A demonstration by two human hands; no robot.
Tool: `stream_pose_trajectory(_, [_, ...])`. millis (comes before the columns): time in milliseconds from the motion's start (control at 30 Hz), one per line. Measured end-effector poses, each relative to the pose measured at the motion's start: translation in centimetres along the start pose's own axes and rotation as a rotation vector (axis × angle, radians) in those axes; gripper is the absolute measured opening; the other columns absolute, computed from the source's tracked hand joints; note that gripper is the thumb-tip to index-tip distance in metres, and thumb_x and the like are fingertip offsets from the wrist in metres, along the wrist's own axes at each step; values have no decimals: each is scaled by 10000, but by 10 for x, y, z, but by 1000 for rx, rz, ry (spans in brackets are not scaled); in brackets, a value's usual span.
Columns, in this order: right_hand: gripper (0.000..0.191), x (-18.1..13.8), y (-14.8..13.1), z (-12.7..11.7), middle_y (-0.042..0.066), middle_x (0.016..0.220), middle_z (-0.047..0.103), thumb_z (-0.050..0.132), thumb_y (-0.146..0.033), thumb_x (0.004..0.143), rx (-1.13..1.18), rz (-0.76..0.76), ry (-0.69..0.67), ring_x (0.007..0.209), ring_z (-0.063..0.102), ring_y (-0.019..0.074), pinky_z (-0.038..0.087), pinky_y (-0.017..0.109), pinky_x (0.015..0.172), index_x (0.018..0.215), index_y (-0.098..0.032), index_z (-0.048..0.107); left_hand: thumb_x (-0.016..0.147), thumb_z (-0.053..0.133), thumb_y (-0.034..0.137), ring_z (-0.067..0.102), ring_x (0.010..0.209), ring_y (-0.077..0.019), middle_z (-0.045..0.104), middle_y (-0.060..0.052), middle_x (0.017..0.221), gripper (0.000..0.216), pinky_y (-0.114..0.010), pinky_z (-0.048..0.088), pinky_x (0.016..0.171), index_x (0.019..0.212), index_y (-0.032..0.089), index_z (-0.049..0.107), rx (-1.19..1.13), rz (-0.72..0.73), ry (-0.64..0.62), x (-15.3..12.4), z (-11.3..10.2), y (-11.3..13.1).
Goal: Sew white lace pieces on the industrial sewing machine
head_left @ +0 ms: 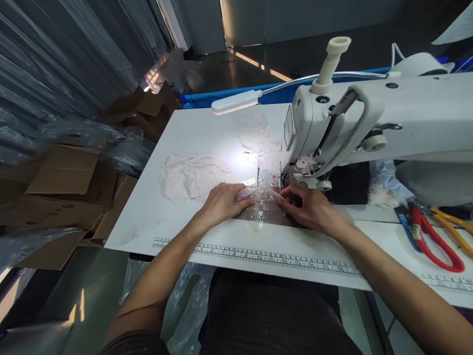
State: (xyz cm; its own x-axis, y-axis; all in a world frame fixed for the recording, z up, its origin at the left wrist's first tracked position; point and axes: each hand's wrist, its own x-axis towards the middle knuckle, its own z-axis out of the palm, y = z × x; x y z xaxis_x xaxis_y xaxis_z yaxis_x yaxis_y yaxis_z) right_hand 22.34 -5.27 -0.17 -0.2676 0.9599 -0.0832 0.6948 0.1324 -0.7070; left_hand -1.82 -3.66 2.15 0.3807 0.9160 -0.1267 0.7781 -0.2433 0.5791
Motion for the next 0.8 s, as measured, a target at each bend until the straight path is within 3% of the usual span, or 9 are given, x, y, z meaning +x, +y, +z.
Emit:
stream_pose_trajectory(100, [343, -2, -3, 4, 33, 716, 643, 548, -517, 881, 186, 4, 9, 603, 553, 143, 434, 286, 572, 898, -191, 654, 823, 692, 409, 601, 738, -154, 628, -29, 817, 258, -279, 467, 628, 754, 167, 634, -331, 7, 0, -2, -6, -4])
stream_pose_trajectory(200, [408, -4, -4, 7, 22, 661, 580, 513, -587, 888, 389, 36, -76, 568, 496, 131, 402, 267, 514, 838, -193, 607, 806, 728, 373, 656, 782, -150, 656, -36, 853, 257, -301, 542, 721, 862, 151, 612, -808, -42, -165, -3, -8, -6])
stream_pose_trajectory(300, [452, -3, -1, 10, 10, 617, 503, 490, -626, 886, 512, 49, -166, 550, 436, 119, 348, 249, 473, 753, -197, 547, 763, 782, 316, 682, 787, -152, 690, -55, 879, 326, -321, 582, 757, 957, 135, 592, -1049, -98, -255, -2, -8, -6])
stream_pose_trajectory(500, [442, 1, 8, 11, 14, 638, 535, 477, -606, 901, 498, 54, -186, 594, 478, 134, 389, 256, 522, 763, -197, 568, 782, 769, 313, 715, 781, -169, 723, -105, 930, 369, -328, 606, 751, 1039, 103, 607, -1100, -157, -297, 0, -9, -10])
stream_pose_trajectory(800, [405, 3, 3, 6, 26, 657, 574, 489, -571, 909, 461, 71, -177, 627, 539, 157, 452, 291, 595, 744, -206, 556, 701, 832, 273, 696, 754, -159, 685, -43, 842, 400, -352, 602, 767, 997, 109, 618, -1048, -170, -279, -5, -10, -4])
